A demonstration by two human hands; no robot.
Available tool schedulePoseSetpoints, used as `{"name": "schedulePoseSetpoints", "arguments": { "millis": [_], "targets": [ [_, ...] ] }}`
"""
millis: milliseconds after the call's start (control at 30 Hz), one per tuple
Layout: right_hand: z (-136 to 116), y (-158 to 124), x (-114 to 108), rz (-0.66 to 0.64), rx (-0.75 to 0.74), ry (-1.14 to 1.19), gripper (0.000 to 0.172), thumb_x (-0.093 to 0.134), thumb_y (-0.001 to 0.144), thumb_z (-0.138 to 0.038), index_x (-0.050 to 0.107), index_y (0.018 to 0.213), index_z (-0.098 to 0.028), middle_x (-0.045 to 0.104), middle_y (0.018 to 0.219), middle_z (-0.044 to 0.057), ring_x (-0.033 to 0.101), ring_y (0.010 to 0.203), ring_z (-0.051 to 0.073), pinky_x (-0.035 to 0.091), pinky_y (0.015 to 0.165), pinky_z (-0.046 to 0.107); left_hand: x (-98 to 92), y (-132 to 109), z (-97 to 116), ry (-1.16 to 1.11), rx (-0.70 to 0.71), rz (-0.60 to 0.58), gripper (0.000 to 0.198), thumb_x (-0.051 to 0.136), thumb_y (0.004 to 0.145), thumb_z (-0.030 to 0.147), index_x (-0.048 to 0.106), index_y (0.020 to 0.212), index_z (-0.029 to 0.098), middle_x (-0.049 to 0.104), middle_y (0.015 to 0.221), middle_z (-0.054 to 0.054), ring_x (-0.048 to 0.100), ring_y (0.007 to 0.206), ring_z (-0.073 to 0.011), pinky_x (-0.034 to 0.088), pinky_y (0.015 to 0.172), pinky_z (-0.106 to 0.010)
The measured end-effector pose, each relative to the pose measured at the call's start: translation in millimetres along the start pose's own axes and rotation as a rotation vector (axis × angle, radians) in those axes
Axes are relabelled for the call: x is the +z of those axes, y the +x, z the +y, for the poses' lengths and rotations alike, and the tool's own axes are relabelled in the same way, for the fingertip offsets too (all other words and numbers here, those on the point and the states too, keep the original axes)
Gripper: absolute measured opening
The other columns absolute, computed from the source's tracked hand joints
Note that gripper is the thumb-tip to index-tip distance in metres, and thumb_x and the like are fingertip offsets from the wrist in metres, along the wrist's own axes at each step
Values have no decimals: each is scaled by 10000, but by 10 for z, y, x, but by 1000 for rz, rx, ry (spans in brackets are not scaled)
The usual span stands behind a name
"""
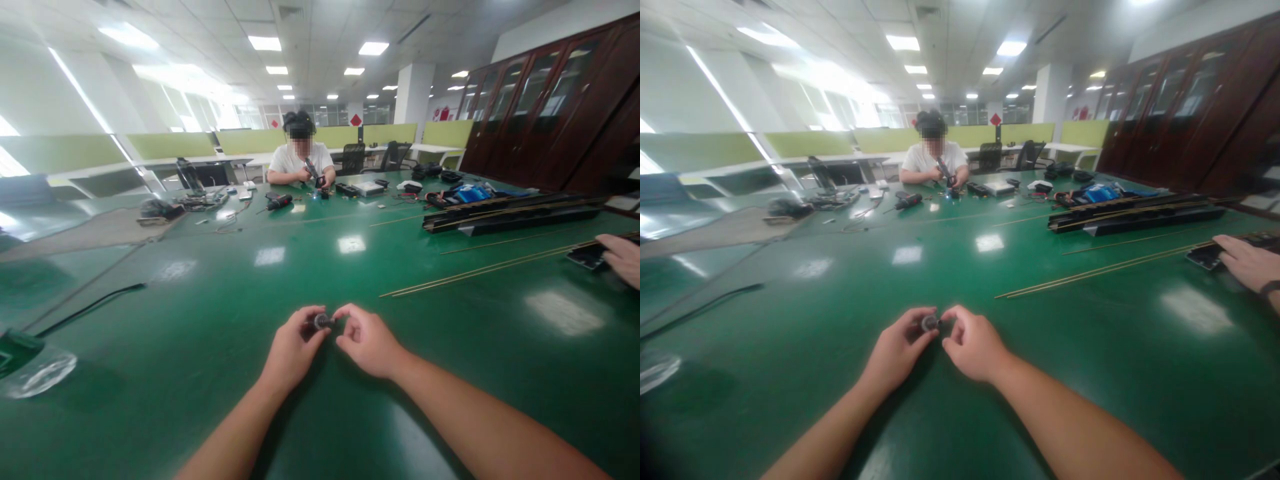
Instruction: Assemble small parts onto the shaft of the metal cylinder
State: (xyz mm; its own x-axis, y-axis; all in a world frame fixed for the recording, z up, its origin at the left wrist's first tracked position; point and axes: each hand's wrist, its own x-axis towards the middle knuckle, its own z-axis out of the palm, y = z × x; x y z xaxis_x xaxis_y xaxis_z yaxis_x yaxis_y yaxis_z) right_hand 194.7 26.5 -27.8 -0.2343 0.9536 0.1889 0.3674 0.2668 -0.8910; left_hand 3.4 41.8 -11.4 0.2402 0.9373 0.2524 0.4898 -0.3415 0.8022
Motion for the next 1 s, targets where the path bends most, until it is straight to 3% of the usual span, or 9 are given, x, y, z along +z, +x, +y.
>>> {"name": "schedulePoseSetpoints", "arguments": {
  "millis": [267, 500, 667, 800, 1000],
  "targets": [
    [-55, -44, -42, -14, 28, 32, 327, 619, 801, -146, 578, 1121, -199, 549, 610, -67, 489, 511, 102, 339, 496, 210, 0, -18, 22, 41, 124, 9, 246, 744, 790, 273, 699, 1029, 234, 694, 1003, -38, 630, 929, -212, 497, 852, -344],
    [-102, -44, -85, 31, 62, 144, 478, 584, 759, -79, 531, 1222, -188, 502, 614, -80, 483, 528, 106, 378, 526, 208, 2, -52, -2, -21, 211, -43, 268, 757, 817, 247, 687, 1075, 264, 694, 1007, -4, 632, 913, -173, 474, 809, -279],
    [-88, -57, -68, 30, 19, 88, 347, 588, 752, -99, 594, 1085, -197, 539, 659, -54, 442, 515, 98, 335, 492, 208, 12, -61, -23, -26, 168, -8, 394, 793, 758, 170, 666, 1114, 278, 696, 1058, 11, 641, 929, -161, 478, 807, -256],
    [-107, -63, -74, 31, 2, 3, 260, 600, 751, -119, 638, 997, -197, 568, 659, -41, 462, 519, 103, 352, 500, 212, -5, -50, 15, -11, 178, -13, 259, 794, 752, 169, 690, 973, 254, 696, 931, 30, 635, 845, -145, 465, 756, -240],
    [-125, -60, -79, 37, -15, -19, 220, 589, 765, -116, 676, 949, -200, 692, 790, 3, 602, 637, 139, 463, 620, 235, -18, -45, 91, -12, 191, -71, 215, 787, 772, 237, 709, 973, 247, 711, 916, 15, 649, 827, -155, 470, 748, -252]
  ]
}}
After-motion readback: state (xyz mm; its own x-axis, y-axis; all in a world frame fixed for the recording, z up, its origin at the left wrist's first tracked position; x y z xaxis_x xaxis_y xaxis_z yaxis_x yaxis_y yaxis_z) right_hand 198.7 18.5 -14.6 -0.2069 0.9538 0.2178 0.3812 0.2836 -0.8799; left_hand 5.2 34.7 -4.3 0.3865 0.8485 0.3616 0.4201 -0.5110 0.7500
